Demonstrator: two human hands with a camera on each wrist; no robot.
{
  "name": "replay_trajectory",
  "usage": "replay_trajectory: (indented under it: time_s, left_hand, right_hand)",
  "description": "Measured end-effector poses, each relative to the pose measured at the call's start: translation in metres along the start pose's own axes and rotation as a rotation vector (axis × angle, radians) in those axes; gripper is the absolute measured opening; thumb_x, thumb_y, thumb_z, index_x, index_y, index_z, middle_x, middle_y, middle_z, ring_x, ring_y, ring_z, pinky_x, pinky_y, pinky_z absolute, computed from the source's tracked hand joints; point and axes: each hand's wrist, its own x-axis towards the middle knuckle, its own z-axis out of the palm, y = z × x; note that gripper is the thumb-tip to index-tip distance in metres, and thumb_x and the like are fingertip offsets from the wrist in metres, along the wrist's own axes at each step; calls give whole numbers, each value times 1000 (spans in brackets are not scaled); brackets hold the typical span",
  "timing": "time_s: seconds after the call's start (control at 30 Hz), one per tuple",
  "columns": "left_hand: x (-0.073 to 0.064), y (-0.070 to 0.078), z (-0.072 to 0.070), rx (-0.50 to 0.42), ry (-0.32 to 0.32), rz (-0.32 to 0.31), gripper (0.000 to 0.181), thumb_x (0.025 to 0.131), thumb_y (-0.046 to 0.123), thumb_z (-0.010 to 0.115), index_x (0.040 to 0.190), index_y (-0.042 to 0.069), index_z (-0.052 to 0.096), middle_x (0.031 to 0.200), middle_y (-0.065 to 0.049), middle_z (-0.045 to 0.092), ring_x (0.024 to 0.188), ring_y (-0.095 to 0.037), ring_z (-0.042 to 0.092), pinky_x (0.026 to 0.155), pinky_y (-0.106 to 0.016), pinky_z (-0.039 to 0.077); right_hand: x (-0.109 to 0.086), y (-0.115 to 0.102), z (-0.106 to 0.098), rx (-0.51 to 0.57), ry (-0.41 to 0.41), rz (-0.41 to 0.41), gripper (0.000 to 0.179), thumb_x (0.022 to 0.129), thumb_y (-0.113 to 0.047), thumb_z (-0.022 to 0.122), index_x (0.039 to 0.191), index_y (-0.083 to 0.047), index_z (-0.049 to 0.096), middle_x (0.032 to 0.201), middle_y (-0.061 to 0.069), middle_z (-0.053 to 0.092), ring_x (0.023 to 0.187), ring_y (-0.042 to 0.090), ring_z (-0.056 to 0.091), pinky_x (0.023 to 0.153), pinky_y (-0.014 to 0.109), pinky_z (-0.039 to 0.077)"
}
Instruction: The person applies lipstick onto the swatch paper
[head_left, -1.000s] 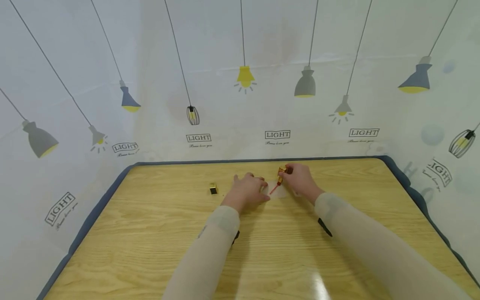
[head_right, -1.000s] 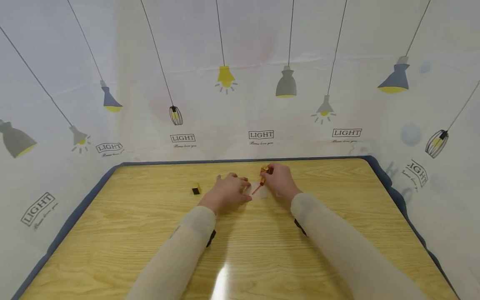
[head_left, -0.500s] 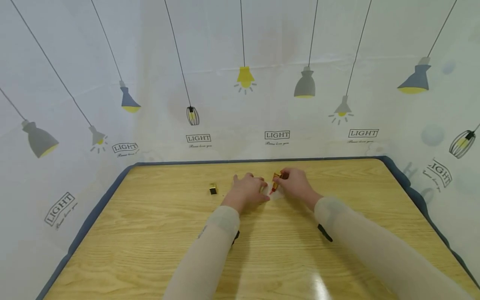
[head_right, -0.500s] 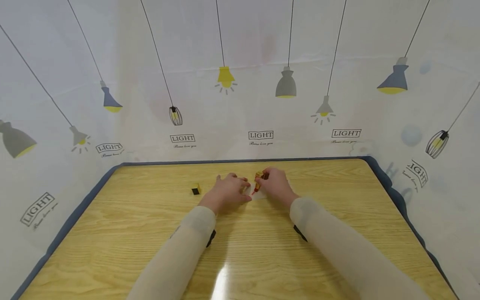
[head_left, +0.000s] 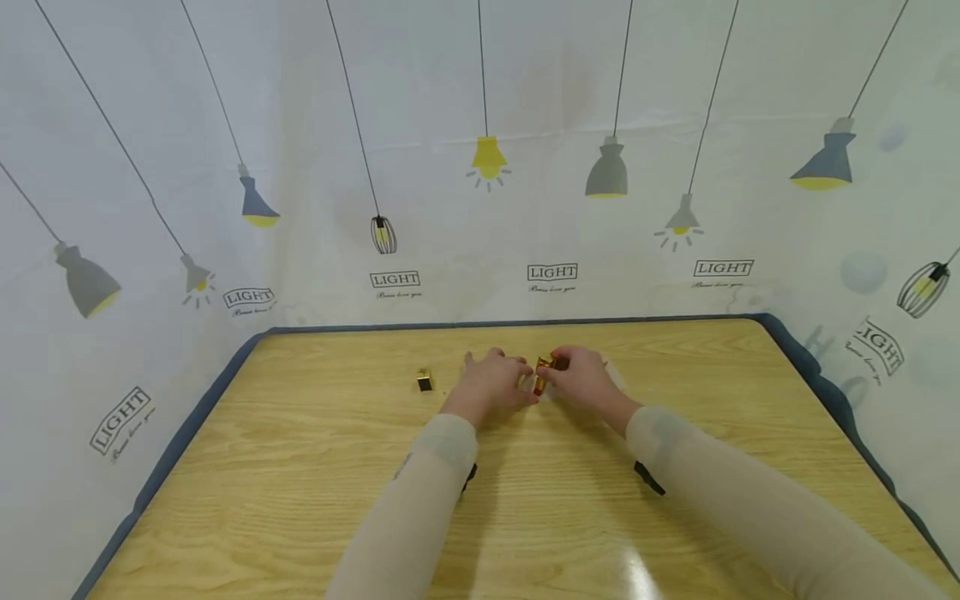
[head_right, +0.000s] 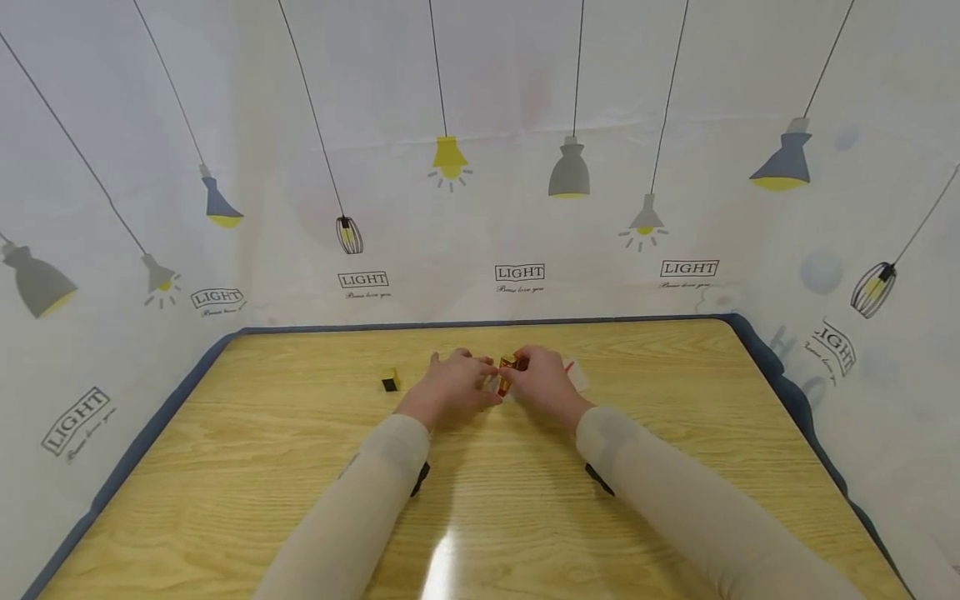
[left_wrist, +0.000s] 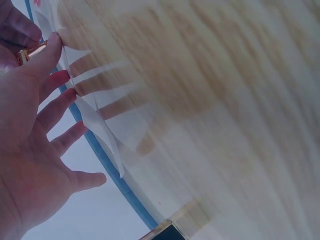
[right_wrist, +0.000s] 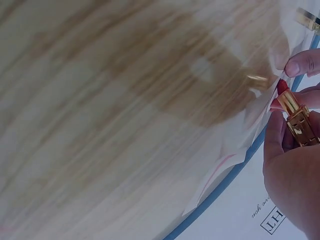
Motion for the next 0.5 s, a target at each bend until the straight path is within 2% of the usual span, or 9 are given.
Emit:
replay_trajectory:
  time_s: [0.1,0.3,0.5]
  left_hand:
    - [-1,0,-1,0,-2,3,52,100,60,67,146,35,65,163,10,52,159,-29,37,125,-78,20]
    - [-1,-1,-2,4,1,7,53,100,58,68,148,35,64,163,10,53,158,-30,38,125,-78,22]
    - [0,-2,-3,21,2,19,54,100,59,67,149,35,63,163,11,53,158,-29,38,124,-78,23]
  right_hand:
    - [2,1,0,2,-5,9,39,102,-28,74,127,2,70,115,17,76,101,27,69,103,52,52]
    - [12,5,-4,-11,-10,32,44,104,-30,71,133,3,68,123,19,74,105,27,69,90,40,60]
    - [21,14,-12,-7,38,32,43,104,-27,70,131,7,67,121,23,73,106,29,68,92,42,59]
